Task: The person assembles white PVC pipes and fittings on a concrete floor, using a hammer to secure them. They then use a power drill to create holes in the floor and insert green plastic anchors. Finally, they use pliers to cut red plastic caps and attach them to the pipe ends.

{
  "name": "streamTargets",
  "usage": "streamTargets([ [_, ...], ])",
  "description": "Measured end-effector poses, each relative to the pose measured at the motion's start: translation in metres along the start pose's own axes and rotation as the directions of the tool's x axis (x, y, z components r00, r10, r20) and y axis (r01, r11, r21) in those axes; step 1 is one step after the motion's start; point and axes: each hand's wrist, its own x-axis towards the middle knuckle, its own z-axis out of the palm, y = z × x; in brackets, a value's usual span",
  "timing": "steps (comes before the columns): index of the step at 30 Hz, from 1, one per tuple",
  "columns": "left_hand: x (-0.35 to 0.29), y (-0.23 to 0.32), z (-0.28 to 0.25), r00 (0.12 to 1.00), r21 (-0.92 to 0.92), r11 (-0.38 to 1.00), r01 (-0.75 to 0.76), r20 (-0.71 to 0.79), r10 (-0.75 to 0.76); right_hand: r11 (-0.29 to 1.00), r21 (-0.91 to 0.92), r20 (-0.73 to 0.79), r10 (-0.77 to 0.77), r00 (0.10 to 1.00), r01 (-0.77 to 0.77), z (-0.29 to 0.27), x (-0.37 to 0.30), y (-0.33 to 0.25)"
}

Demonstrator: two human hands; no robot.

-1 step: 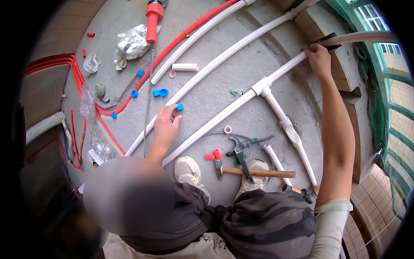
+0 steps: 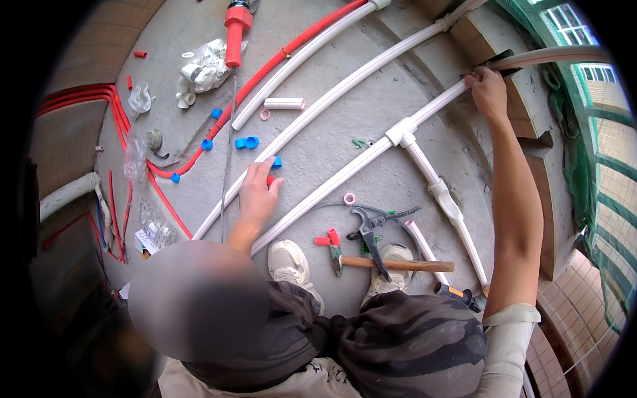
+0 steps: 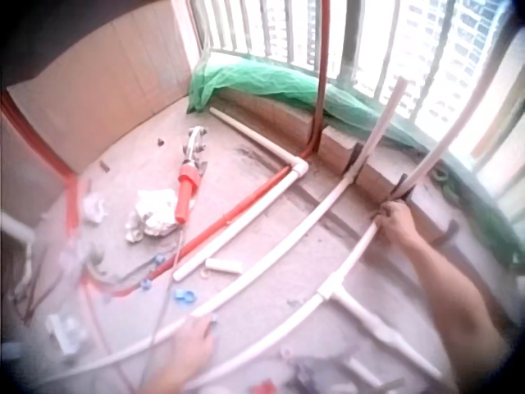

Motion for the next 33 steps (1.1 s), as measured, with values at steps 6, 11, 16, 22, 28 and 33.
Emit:
streamTargets([
  [6,-0.030,-0.014,0.001,0.996,-0.078,0.994,0.080,-0.031,-0.082,0.838,0.501,-0.173,-0.149,0.974,0.217,-0.018,-0.146,-0.127],
  [11,-0.040,0.051,-0.017,0.972,-0.946,0.225,0.235,0.221,-0.086,0.580,0.809,0.295,-0.254,0.921,-0.099,-0.023,-0.275,-0.186],
  [16,-0.047,0.121,-0.034,0.963,-0.973,-0.020,0.230,0.225,0.150,0.366,0.931,0.148,-0.348,0.926,-0.011,-0.033,-0.304,-0.231],
  [22,-0.049,0.122,-0.031,0.953,-0.979,0.193,-0.061,0.000,0.304,0.349,0.937,0.146,-0.452,0.880,0.024,-0.063,-0.286,-0.216],
  [28,-0.051,0.149,-0.037,0.971,-0.999,0.003,0.054,0.053,0.232,0.460,0.732,-0.288,-0.461,0.840,0.503,-0.065,-0.288,-0.222],
  [33,-0.050,0.147,-0.041,0.968,-0.978,-0.108,0.181,0.157,0.197,0.464,0.800,-0.201,-0.391,0.898,0.381,-0.073,-0.286,-0.230],
])
